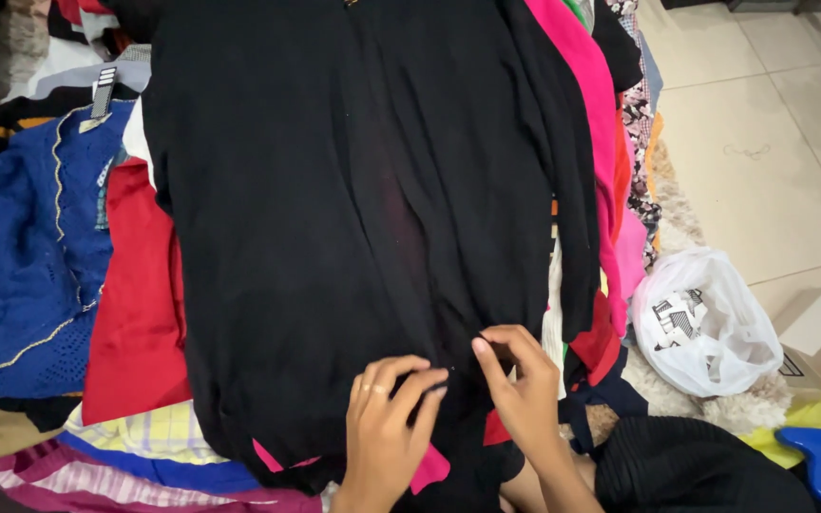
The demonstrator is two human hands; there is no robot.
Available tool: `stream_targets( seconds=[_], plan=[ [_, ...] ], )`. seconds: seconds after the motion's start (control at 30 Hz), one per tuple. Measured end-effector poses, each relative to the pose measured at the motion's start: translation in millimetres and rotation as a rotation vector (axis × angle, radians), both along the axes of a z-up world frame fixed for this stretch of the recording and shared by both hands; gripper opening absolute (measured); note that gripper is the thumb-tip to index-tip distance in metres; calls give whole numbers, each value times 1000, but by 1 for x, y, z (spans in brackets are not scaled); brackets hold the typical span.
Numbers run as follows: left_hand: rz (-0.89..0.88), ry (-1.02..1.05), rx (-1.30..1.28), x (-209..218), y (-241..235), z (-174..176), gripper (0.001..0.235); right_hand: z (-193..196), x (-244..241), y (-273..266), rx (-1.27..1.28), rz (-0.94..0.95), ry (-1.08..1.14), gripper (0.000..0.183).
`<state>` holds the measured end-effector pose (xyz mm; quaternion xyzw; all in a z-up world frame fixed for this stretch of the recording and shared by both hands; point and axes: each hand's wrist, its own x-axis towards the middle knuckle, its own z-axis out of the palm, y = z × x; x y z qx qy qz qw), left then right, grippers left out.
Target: The person sits on the floor surrounded by piles of clothes and uses a blue handheld stapler to attach price tags to various garments. They handle a white blouse, a black shirt, a pink top, and a black sweater, placing each tagged item onto a growing stack.
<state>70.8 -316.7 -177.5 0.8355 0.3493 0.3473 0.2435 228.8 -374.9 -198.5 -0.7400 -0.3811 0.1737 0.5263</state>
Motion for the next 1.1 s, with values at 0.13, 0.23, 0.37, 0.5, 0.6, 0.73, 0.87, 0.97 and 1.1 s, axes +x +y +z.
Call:
stream_targets(
  seconds=[0.13, 0.23, 0.37, 0.5, 0.6, 0.73, 0.87, 0.97, 1.1],
  plan=[
    [-13, -95, 81, -8, -6, 16, 18, 3, -3, -12, 79, -33, -56, 9],
    [-26, 25, 61, -12, -1, 9, 13, 7, -8, -18, 108, -41, -159, 11],
    [19, 9, -176, -11, 10, 11, 13, 23, -20, -17, 170, 70, -338, 15],
    [113, -164, -712, 0, 35, 16, 37, 30, -32, -12, 218, 158, -327, 16],
    [115, -309, -784, 16, 62, 17, 38, 34, -35, -8, 183, 228, -410, 15],
    [198, -259, -589, 42, 103, 37, 37, 33, -34, -7, 187, 310, -433, 16],
    [288, -157, -421, 66, 149, 46, 37, 36, -34, -6, 165, 362, -444, 14],
    [344, -67, -458, 78, 169, 53, 31, 37, -35, -5, 131, 382, -506, 13],
    [392, -215, -314, 70, 171, 50, 26, 28, -30, -7, 115, 361, -577, 16]
  ],
)
